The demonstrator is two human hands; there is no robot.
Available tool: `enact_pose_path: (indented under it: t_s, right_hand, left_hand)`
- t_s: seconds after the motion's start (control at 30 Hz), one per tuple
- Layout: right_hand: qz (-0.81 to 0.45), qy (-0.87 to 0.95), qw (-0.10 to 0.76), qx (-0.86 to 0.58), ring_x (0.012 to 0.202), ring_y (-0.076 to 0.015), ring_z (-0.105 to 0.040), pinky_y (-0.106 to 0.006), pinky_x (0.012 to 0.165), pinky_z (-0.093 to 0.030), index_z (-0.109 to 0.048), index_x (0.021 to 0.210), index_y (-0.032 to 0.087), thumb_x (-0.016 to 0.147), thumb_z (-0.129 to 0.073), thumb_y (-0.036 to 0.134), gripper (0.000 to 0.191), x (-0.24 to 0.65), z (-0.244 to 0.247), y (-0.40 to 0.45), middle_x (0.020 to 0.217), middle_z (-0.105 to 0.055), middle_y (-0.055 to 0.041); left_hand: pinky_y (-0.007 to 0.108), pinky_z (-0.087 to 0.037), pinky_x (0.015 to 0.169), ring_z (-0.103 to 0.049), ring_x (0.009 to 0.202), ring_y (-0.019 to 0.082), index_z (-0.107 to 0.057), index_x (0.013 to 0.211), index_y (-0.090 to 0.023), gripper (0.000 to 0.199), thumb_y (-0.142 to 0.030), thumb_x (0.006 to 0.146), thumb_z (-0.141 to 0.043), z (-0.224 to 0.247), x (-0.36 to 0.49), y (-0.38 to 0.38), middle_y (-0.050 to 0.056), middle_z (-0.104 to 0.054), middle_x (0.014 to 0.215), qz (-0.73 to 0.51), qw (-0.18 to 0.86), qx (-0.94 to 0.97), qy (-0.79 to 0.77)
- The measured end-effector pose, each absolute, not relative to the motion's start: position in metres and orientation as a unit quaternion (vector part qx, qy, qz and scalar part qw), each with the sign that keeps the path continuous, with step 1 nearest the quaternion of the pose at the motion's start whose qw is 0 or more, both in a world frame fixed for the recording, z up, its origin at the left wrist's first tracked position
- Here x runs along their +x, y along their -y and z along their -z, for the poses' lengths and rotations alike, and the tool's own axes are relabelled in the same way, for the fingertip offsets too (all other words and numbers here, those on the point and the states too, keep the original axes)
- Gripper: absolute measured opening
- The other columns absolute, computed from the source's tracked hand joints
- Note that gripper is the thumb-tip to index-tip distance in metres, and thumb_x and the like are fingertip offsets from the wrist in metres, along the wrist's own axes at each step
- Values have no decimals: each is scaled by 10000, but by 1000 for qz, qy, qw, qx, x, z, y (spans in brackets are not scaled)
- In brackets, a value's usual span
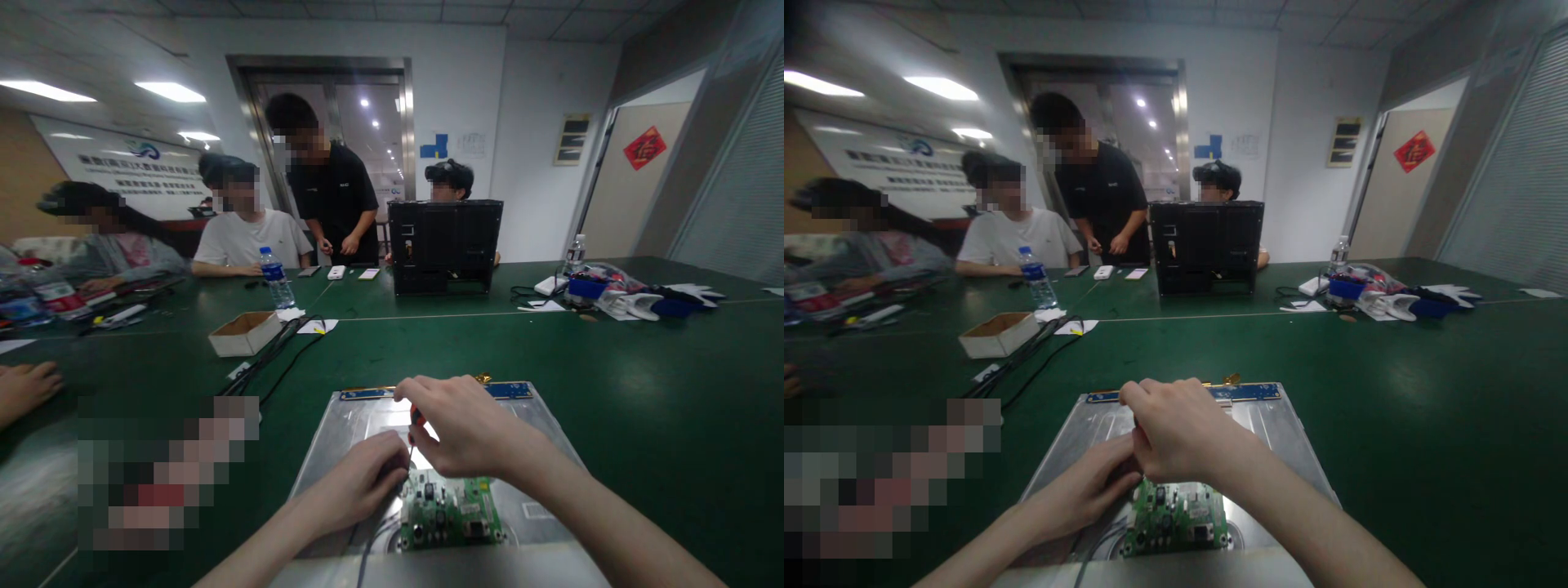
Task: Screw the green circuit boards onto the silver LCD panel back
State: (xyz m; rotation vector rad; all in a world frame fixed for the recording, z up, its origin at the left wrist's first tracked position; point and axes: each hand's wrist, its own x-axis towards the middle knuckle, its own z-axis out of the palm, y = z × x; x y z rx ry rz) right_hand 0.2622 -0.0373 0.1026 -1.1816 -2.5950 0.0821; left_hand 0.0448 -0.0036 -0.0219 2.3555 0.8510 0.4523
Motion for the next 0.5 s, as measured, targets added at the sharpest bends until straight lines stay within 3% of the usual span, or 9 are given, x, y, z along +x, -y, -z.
enact_pose_path:
  t_s: [0.37,0.5]
  right_hand:
    - [-15,892,142,-428,736,-206,-704,-279,556,-317,-595,1065,190,929,-633,259,157,260,-101,35,942,-779,-41]
    - [-26,896,163,-413,755,-210,-687,-293,566,-332,-606,1067,174,907,-629,279,193,262,-101,36,979,-755,-57]
  left_hand:
    - [328,-451,767,-563,821,209,-579,939,-203,76,-175,936,-509,20,46,6,38,-653,934,-175,279,885,-330]
    - [338,-464,780,-574,854,220,-583,956,-206,73,-192,947,-512,22,46,5,51,-664,966,-185,287,883,-323]
